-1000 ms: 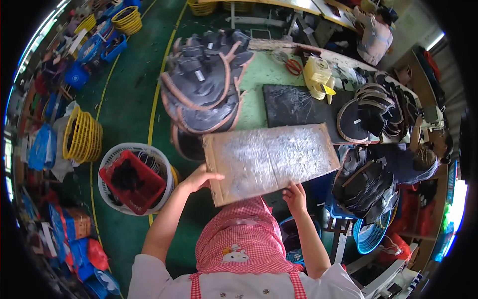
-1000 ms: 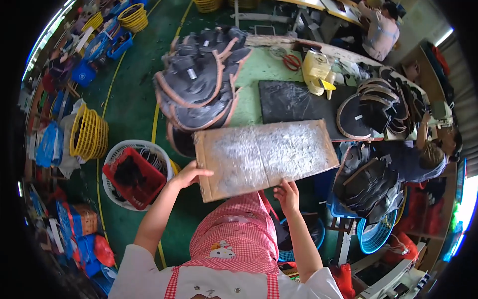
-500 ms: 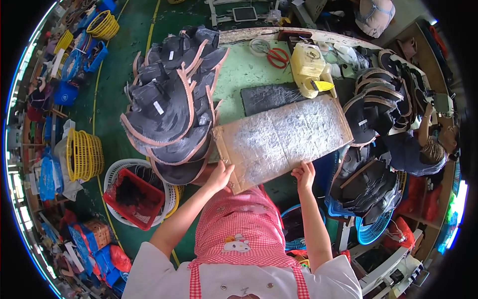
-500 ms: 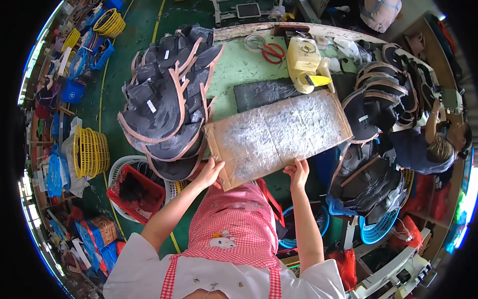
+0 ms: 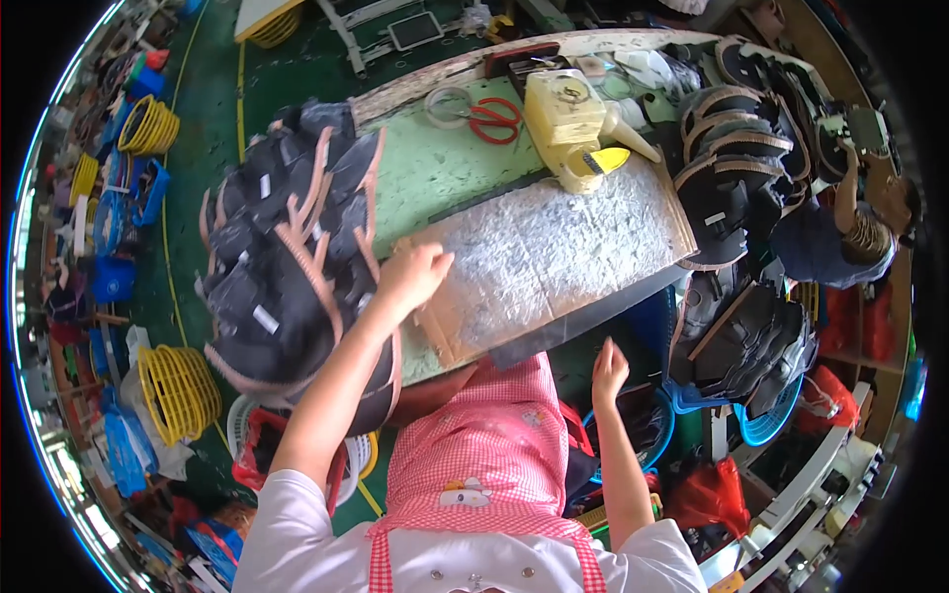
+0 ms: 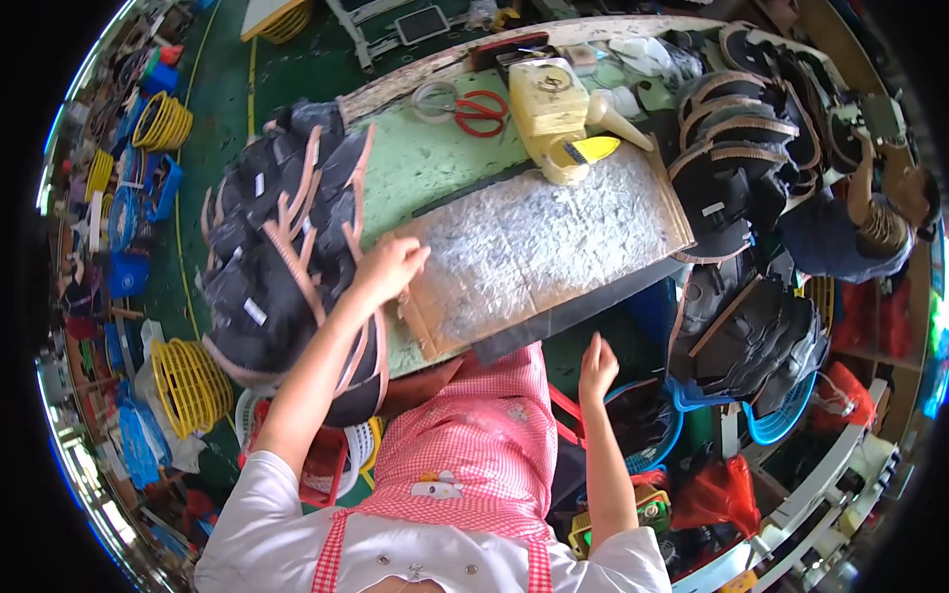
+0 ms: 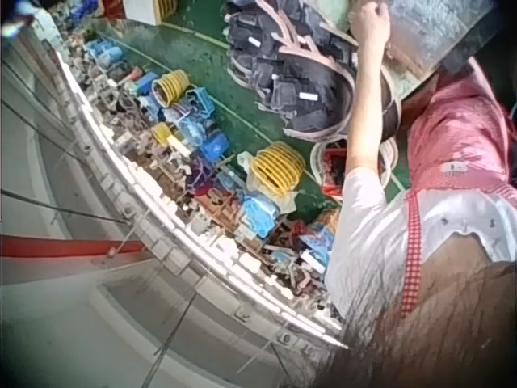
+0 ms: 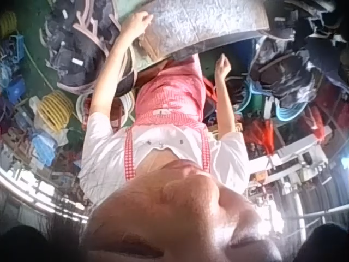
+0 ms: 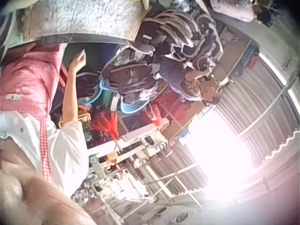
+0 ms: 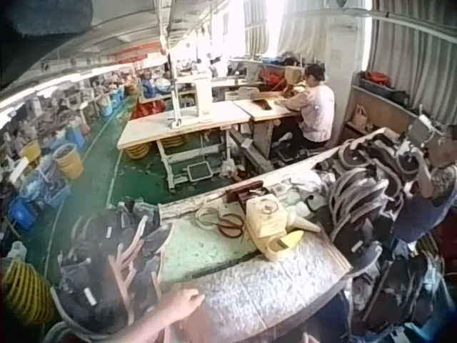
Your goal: Applying adhesive to shoe upper components using a yellow hand scraper tool.
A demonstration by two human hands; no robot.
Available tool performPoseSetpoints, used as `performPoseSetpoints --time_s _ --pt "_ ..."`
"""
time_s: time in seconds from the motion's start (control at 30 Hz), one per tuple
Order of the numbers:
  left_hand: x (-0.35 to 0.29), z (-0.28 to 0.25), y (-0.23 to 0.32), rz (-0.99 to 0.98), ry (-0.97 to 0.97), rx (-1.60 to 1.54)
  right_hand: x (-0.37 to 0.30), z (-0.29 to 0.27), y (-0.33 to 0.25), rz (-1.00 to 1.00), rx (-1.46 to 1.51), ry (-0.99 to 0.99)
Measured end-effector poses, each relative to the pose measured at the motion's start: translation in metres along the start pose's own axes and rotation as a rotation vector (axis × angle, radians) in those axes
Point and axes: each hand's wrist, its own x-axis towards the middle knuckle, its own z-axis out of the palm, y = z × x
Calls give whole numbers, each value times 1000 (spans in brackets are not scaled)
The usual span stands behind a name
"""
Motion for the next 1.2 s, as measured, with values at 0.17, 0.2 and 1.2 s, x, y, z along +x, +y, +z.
performPoseSetpoints --time_s 0.17,0.2,1.2 --pt "135 -19 75 356 318 -272 -54 23 234 183 -816 -482" --pt "158 -26 79 433 346 -226 -60 33 241 317 -840 -696" --pt "35 33 -8 -302 288 -487 -101 50 447 -205 -326 -944"
